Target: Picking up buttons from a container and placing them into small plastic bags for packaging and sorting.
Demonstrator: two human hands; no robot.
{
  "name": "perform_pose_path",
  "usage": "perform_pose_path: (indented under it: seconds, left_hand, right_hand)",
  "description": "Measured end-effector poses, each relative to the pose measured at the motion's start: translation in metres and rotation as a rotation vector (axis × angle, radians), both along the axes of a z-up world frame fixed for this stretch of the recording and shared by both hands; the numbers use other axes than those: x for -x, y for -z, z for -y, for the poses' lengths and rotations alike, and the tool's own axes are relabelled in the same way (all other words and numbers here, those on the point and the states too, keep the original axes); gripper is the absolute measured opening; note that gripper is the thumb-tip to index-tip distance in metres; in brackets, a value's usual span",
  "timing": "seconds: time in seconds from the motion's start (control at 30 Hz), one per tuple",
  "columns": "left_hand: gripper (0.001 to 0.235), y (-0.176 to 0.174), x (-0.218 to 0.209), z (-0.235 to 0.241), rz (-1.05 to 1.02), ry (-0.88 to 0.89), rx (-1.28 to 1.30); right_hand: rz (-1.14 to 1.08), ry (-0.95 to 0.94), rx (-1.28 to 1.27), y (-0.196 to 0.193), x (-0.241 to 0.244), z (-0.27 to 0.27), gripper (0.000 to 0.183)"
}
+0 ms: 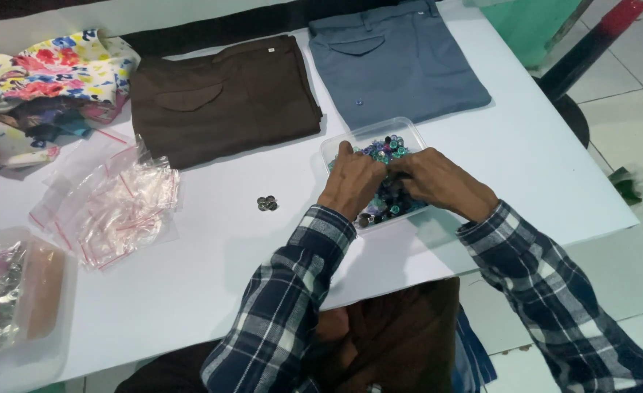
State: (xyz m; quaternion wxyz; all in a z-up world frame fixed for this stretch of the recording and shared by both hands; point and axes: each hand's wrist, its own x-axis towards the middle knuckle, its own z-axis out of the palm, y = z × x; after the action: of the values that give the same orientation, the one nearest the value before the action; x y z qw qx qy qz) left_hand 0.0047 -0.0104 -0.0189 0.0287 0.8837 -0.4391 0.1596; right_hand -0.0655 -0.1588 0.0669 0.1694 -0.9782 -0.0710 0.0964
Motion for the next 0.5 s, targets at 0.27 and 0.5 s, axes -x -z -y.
perform_pose_path:
  seconds: [0.27, 0.5]
  left_hand:
    - [0.017, -0.010, 0.006, -0.007, 0.006, 0.006, 0.057]
    - [0.008, -0.030, 0.005, -0.015, -0.211, 0.017, 0.157]
  right_hand:
    - [0.025, 0.009, -0.024, -0.022, 0.012, -0.012, 0.029]
    - [0.088, 0.034, -0.079, -0.012, 0.011, -0.006, 0.025]
